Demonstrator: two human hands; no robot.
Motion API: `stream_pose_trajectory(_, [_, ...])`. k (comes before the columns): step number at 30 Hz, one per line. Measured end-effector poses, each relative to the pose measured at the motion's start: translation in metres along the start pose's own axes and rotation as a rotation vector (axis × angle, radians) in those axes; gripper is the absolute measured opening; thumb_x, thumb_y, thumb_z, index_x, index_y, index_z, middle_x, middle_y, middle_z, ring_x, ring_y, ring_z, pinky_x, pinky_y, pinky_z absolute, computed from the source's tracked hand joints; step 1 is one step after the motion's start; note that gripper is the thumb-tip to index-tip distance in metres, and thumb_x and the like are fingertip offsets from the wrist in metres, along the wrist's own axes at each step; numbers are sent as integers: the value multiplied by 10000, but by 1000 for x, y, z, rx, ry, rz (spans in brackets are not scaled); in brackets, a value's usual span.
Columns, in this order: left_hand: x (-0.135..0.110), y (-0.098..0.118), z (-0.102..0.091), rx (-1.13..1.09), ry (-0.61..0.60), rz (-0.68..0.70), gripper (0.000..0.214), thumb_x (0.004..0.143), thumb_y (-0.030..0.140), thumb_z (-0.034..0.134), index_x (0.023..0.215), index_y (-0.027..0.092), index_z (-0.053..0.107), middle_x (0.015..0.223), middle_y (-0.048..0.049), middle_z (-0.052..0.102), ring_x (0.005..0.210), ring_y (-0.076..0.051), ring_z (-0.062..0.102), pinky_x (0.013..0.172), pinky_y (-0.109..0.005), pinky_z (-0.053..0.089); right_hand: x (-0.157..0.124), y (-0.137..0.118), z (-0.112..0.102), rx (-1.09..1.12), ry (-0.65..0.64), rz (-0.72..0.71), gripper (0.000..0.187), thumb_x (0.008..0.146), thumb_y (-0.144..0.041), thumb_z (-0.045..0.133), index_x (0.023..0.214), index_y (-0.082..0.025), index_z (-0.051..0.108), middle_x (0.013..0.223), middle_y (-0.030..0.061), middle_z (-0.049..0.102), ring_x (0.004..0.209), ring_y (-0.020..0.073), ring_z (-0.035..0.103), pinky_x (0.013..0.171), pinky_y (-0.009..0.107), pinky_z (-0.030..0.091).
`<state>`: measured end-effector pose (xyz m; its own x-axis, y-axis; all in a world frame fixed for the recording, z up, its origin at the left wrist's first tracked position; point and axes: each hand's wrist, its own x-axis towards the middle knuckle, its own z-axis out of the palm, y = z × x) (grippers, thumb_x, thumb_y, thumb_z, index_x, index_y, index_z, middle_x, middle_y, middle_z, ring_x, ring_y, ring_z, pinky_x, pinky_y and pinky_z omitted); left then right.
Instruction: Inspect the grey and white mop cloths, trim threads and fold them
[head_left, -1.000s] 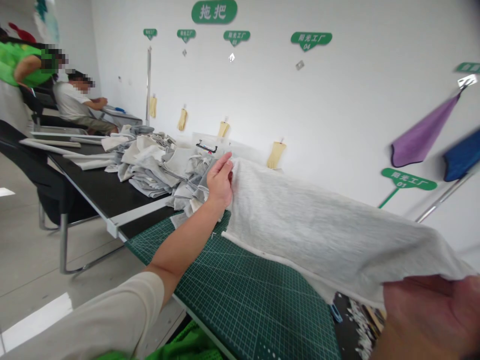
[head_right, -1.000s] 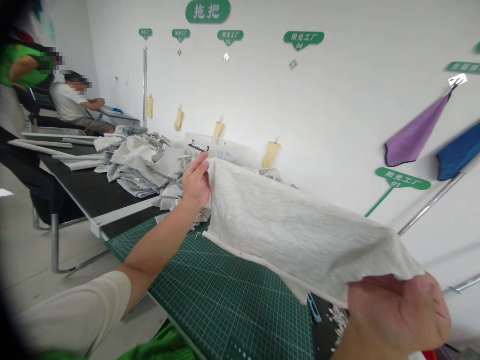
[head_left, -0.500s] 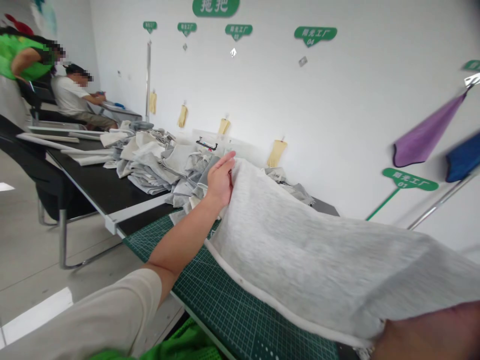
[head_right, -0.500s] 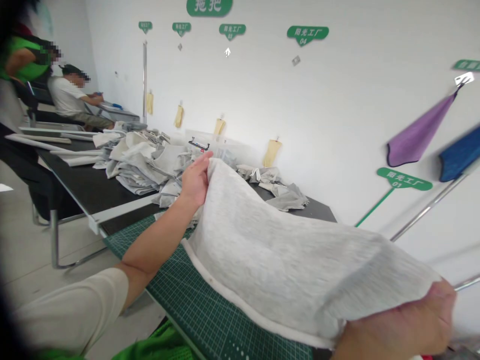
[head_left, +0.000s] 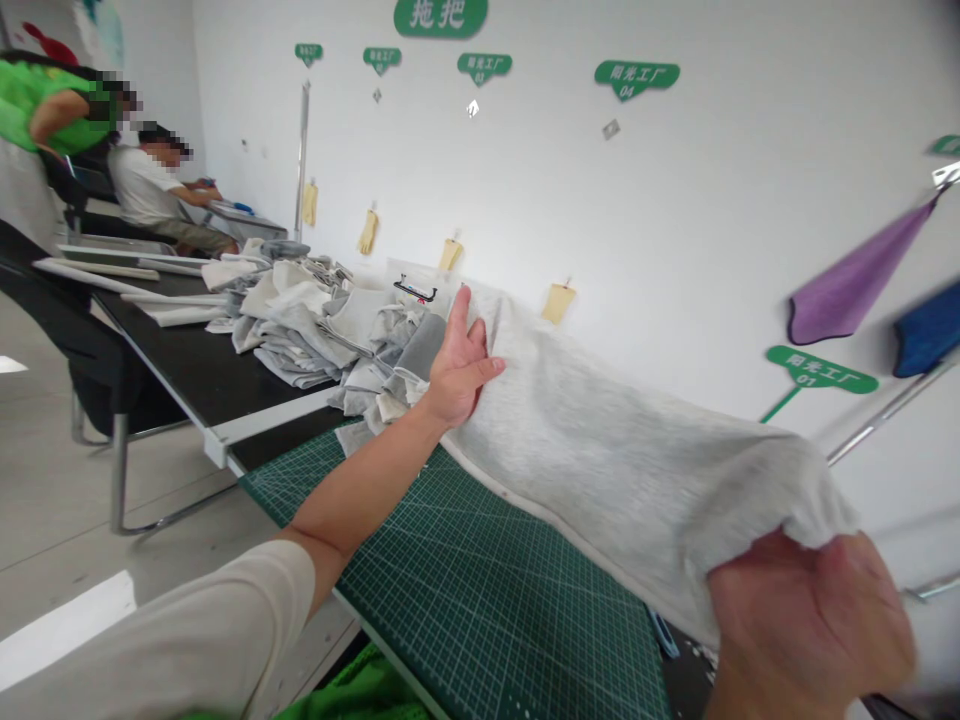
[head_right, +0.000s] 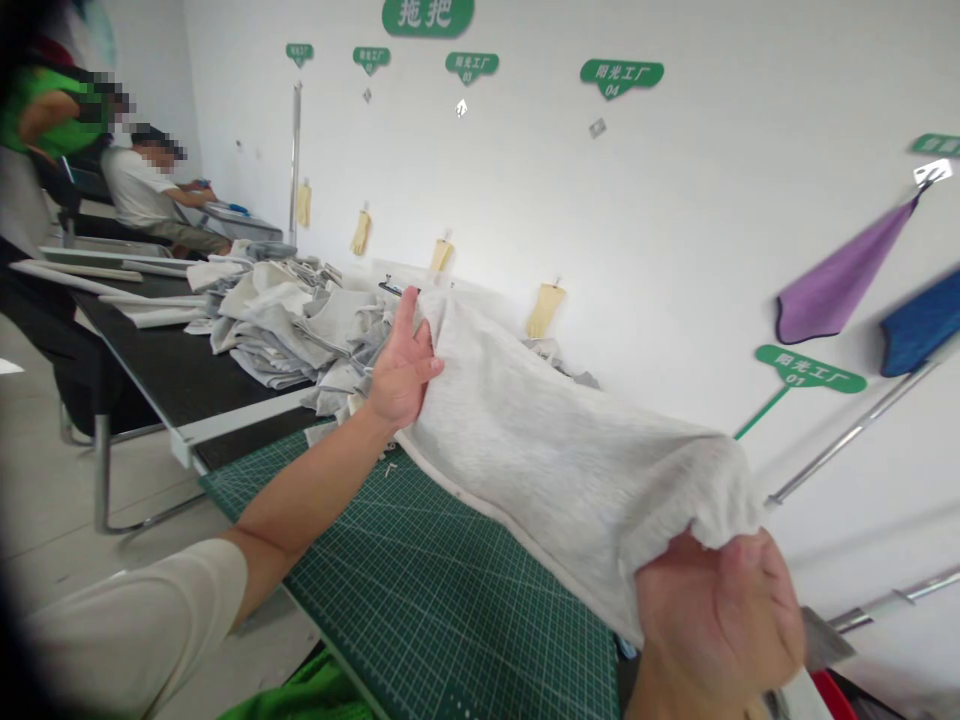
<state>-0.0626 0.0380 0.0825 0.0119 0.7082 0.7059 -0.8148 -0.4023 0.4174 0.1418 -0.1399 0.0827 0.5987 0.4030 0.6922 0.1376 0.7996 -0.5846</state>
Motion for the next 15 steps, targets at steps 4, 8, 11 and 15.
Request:
stream_pose_trajectory(4, [1,2,3,6,21,14,994,577,221,811,1401,347,271,1205,-59,526,1287,-248,409,1023,-378,385,-3,1,7,8,-54,-27,257,782,-274,459,937,-213,654,985,88,588,1002,278,556,891,551,438])
stream_pose_trajectory(8, [4,6,-1,4,5,44,981,587,200,794,1400,360,270,1284,-50,509,1293,-236,411,1004,-358,406,-4,0,11,-17,-34,-83,299,788,-313,424,946,-213,657,1038,96,577,1053,305,534,867,568,446])
stream_pose_trajectory(11, [5,11,-2,1,-18,58,942,590,176,775,1379,383,304,1303,-37,515,1273,-238,441,973,-353,437,-4,-4,18,34,12,-139,300,770,-324,429,923,-231,670,1062,86,575,1051,314,538,869,586,438])
stream_pose_trajectory(15, [4,21,0,-11,48,82,742,610,156,742,1279,332,472,1277,-39,552,1264,-245,454,953,-333,458,-6,-13,21,53,39,-184,367,748,-333,420,984,-209,673,1052,116,583,1057,351,533,836,630,428])
